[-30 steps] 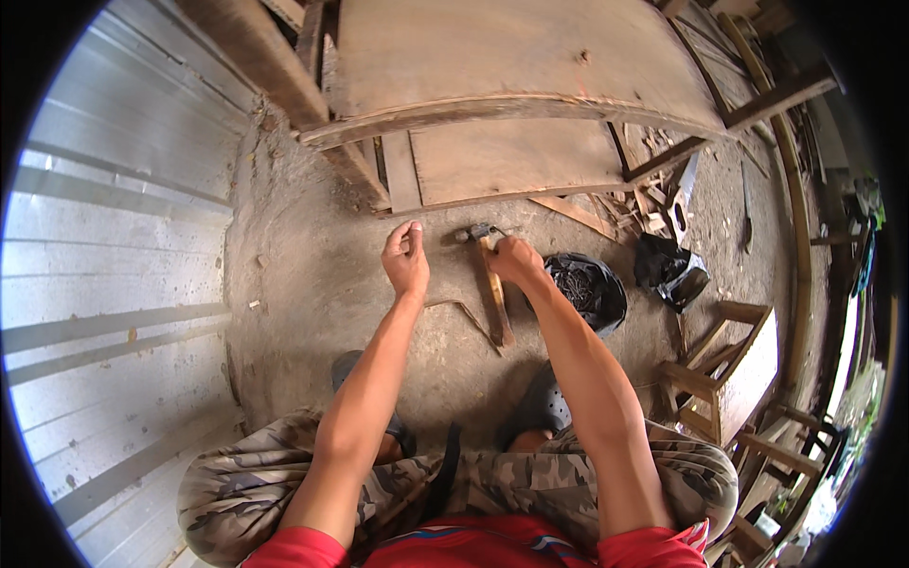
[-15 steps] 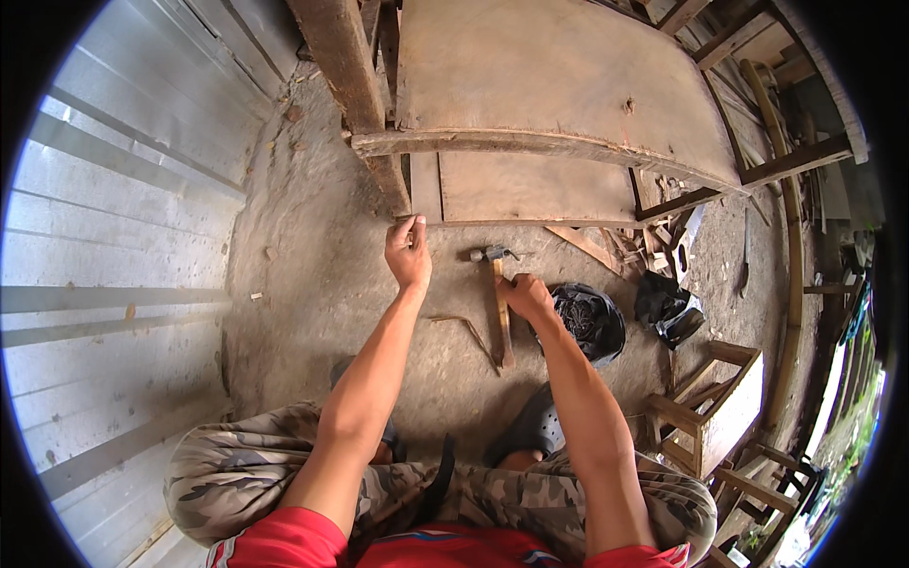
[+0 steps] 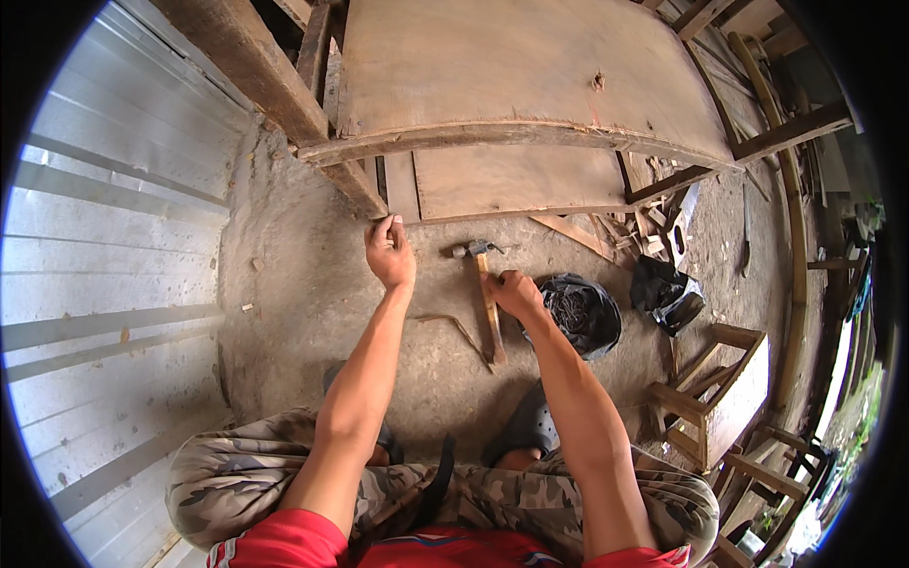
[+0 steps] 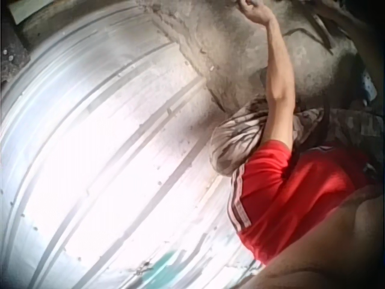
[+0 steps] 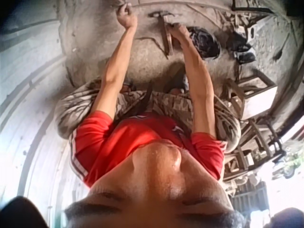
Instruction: The person assembles a wooden stool by hammering nails into the frame and attaching a curved wooden panel. They repeatedly pick up nails from a black bag and use a hammer to secure the pieces together.
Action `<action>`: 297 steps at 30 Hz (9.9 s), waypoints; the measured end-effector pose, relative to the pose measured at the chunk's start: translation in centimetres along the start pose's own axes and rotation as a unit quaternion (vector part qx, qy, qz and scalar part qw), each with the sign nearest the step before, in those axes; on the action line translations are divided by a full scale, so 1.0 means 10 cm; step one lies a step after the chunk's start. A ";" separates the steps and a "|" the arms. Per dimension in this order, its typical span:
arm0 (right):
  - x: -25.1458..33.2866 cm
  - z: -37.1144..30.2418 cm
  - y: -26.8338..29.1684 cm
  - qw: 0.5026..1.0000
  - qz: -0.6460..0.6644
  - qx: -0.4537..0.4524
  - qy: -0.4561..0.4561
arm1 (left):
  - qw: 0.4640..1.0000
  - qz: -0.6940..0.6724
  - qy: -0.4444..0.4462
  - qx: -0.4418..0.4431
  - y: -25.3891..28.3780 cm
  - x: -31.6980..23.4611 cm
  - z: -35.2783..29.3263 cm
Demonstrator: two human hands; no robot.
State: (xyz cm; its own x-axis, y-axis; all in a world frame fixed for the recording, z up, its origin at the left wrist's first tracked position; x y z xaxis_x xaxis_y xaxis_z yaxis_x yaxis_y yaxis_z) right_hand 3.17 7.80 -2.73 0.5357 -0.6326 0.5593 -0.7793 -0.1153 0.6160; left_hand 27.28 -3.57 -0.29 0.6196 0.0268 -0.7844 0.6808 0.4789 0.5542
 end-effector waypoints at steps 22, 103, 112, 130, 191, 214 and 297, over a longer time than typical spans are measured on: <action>-0.05 0.04 -0.04 0.998 0.010 -0.046 0.038 | 0.987 0.103 -0.121 0.001 0.05 -0.16 0.01; 1.54 -0.60 0.00 0.928 0.066 -0.092 0.354 | 0.988 0.048 -0.145 0.002 0.09 -0.14 0.08; 1.43 -0.54 0.01 0.921 0.101 -0.121 0.356 | 0.991 0.021 -0.122 0.059 0.12 -0.05 0.06; 1.16 -0.43 0.02 0.948 0.100 -0.100 0.287 | 0.801 -0.093 0.177 0.564 -0.91 0.58 1.03; 1.52 -0.72 -0.10 0.934 0.088 -0.107 0.331 | 0.769 -0.040 0.156 0.619 -0.88 0.40 1.03; 1.43 -0.60 -0.11 0.937 0.090 -0.116 0.317 | 0.755 0.021 0.141 0.641 -0.84 0.35 1.06; 0.69 -0.50 -0.55 0.976 0.129 -0.077 0.159 | 0.777 0.005 0.172 0.605 -0.46 0.04 1.03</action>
State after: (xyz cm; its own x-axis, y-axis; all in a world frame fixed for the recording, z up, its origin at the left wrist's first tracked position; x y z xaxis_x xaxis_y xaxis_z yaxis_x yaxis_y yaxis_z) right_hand 12.75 7.88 0.53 0.4214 -0.3523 0.8356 -0.8568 0.1472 0.4942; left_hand 28.39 -14.82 -0.29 0.6275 0.3582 -0.6913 0.6748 -0.6931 0.2534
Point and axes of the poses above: each hand's wrist, its own z-axis towards the middle knuckle, its own y-axis out of the back of the hand, x = y × z, the point moved 6 cm from there along z, towards the middle knuckle, and after that the axes turned 13 degrees about z, right-handed, at the moved point
